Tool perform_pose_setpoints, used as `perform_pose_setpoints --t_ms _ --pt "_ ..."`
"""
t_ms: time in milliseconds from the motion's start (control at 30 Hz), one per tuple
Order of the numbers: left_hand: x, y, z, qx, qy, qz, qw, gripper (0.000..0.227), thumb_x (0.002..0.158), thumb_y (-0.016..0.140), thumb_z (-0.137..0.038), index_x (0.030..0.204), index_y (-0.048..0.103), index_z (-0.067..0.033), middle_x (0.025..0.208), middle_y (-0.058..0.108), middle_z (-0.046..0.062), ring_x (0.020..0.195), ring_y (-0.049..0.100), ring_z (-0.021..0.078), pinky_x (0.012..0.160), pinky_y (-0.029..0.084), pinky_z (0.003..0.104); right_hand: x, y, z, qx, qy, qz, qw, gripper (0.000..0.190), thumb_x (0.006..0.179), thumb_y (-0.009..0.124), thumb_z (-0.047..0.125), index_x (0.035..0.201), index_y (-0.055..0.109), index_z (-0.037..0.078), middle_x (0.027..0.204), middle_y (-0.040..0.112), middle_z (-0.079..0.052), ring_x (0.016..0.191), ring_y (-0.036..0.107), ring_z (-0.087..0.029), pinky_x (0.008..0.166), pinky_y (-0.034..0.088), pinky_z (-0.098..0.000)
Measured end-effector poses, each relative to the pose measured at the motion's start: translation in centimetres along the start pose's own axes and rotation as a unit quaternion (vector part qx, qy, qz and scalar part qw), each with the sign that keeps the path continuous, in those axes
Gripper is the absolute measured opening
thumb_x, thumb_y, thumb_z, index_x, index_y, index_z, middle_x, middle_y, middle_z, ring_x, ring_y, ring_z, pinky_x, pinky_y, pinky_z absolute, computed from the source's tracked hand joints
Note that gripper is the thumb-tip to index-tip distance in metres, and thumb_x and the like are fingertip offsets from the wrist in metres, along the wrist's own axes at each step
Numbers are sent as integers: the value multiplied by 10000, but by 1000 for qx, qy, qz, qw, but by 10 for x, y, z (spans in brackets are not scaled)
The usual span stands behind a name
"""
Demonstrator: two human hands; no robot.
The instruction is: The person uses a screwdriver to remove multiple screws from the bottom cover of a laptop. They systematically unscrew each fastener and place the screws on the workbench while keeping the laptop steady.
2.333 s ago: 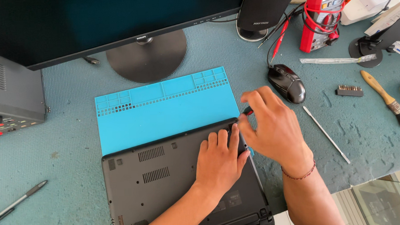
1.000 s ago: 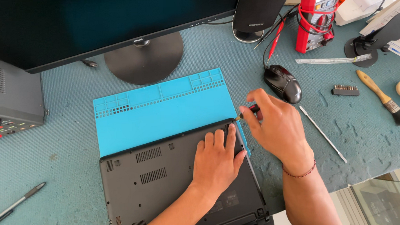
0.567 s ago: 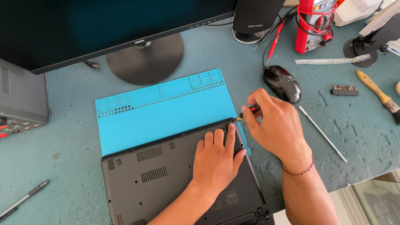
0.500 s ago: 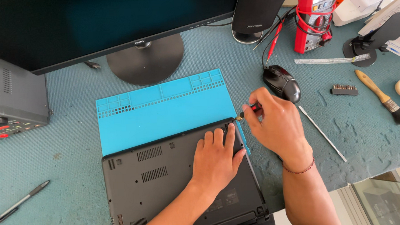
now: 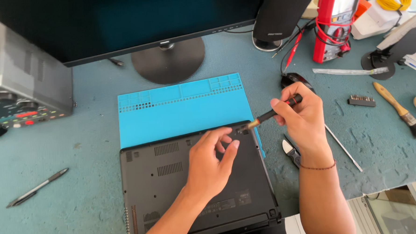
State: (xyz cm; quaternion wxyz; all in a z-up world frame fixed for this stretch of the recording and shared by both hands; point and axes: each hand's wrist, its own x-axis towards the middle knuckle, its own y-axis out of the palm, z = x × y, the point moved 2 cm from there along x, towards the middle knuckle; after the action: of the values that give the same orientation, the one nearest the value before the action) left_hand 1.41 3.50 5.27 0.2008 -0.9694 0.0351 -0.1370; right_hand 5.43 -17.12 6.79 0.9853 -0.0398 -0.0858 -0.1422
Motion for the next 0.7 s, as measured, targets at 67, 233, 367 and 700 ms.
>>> perform_pose_setpoints --t_ms 67,233,367,700 --pt "-15 -20 -24 -22 -26 -10 999 263 847 618 -285 1015 684 -94 802 685 2 606 573 115 547 480 256 -17 9 19 11 28 17 999 155 841 626 26 790 482 47 517 438 -67 440 477 -121 427 388 -227" --pt "-60 -50 -41 -86 -44 -37 995 154 856 629 -210 885 703 -79 655 603 -18 559 489 93 559 456 226 -77 20 11 9 104 22 994 185 814 649 118 782 468 96 556 468 -43 434 504 -119 430 384 -220" --pt "-91 -54 -27 -118 -67 -59 989 103 838 660 -134 848 728 -59 670 648 3 585 534 93 572 483 202 -116 25 -3 102 87 34 990 155 853 606 80 816 457 59 590 517 -104 459 502 -160 459 426 -248" --pt "-109 -61 -25 -61 30 -122 990 51 829 653 -44 858 696 -43 874 700 76 786 701 165 727 602 217 -159 30 -28 80 148 13 986 165 860 614 86 831 454 59 613 514 -94 444 489 -169 459 423 -258"
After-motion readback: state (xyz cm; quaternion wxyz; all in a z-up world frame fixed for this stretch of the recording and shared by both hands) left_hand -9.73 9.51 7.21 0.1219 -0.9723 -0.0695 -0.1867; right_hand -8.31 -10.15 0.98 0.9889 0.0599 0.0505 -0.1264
